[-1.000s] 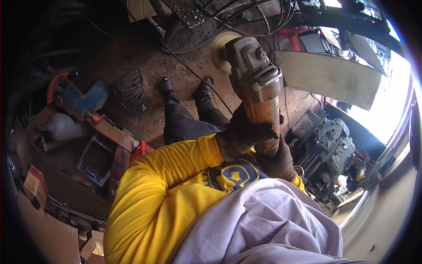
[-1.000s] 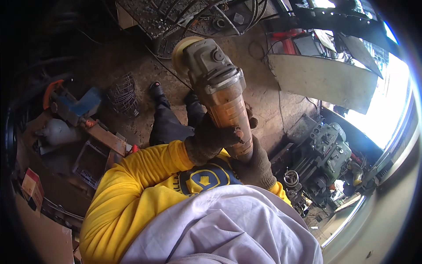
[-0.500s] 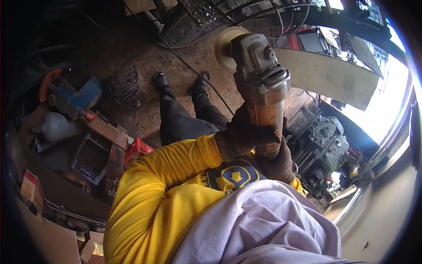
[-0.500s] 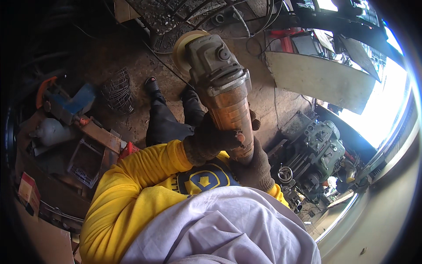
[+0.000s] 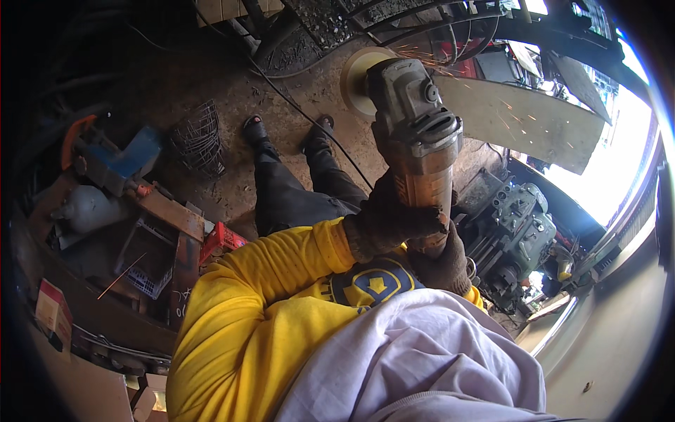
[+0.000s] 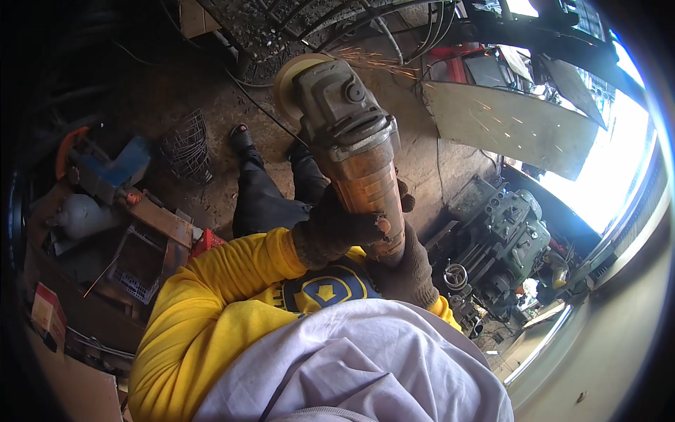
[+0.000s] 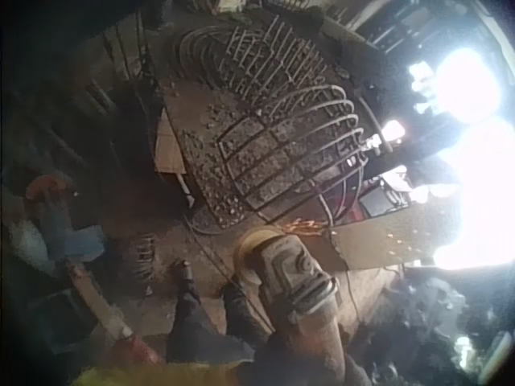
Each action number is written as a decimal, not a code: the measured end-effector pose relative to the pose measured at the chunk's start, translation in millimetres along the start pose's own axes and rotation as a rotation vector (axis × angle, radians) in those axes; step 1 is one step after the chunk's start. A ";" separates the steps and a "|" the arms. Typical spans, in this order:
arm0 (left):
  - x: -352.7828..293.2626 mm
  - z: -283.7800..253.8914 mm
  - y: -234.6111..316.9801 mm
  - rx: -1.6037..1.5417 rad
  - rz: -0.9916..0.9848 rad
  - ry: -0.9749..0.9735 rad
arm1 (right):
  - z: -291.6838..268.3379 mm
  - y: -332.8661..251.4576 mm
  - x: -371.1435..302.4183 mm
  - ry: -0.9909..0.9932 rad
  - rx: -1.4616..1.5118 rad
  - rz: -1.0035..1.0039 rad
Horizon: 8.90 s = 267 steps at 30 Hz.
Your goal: The person welds metal rods together to form a cage-like structure using a welding torch, then uses an angle grinder to smooth the joints.
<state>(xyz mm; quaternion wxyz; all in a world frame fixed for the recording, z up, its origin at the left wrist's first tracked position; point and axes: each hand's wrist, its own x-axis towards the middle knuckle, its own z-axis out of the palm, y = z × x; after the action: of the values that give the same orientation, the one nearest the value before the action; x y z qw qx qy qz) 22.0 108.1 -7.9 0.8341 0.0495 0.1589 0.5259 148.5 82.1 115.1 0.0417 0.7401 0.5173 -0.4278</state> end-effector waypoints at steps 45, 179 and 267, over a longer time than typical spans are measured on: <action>-1.9 -5.3 -0.9 0.023 -0.017 -0.006 | -0.9 -4.3 2.7 0.030 -0.066 -0.003; 345.8 99.3 -101.7 -0.036 0.722 0.482 | -327.2 35.2 346.5 -0.463 -0.575 -0.731; 351.7 91.3 -97.4 -0.144 0.740 0.278 | -328.7 50.2 349.2 -0.321 -0.596 -0.707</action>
<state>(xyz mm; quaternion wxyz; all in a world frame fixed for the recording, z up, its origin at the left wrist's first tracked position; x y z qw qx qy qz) 274.3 386.9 -20.8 0.5601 -0.0269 0.2046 0.8023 417.2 479.5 67.1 0.1830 0.3997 0.8239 -0.3576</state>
